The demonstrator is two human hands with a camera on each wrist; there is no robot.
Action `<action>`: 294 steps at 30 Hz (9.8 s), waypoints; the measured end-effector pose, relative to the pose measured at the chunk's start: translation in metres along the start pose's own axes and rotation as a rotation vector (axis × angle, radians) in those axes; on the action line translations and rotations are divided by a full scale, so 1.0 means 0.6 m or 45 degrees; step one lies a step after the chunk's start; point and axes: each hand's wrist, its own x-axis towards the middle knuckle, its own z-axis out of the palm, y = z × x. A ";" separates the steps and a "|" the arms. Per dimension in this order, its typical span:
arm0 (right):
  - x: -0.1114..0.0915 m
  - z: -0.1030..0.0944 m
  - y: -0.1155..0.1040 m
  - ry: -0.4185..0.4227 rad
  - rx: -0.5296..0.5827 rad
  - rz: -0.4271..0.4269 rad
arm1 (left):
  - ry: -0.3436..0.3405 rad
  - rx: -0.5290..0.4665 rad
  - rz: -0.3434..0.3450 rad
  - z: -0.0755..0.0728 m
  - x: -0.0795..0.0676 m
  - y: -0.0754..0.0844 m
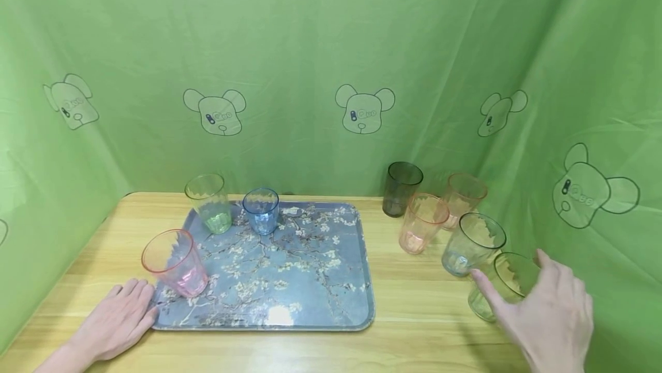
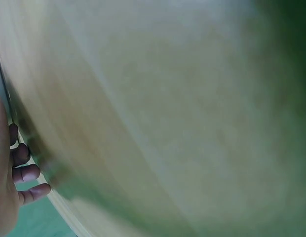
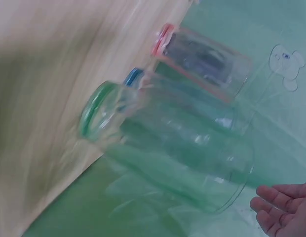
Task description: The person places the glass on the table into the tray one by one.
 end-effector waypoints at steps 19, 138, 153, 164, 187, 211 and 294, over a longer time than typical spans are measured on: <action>-0.008 0.008 0.055 -0.164 -0.079 0.286 | 0.006 0.010 0.010 0.000 -0.003 -0.002; -0.023 0.062 0.040 -0.161 -0.225 -0.239 | -0.015 0.023 0.013 -0.002 -0.002 0.001; -0.027 0.056 0.009 -0.088 -0.267 -0.361 | -0.008 0.019 0.009 0.000 -0.003 0.001; -0.029 0.062 -0.033 0.044 -0.228 -0.461 | 0.014 0.018 0.014 0.001 -0.003 0.000; -0.028 0.094 -0.124 0.122 -0.117 -0.667 | -0.030 0.022 -0.005 -0.002 -0.002 0.002; -0.044 0.134 -0.217 0.060 0.103 -0.762 | -0.020 0.023 0.004 -0.001 -0.001 0.001; -0.100 0.253 -0.477 -0.226 0.515 -1.120 | 0.014 0.008 0.007 -0.001 -0.002 0.002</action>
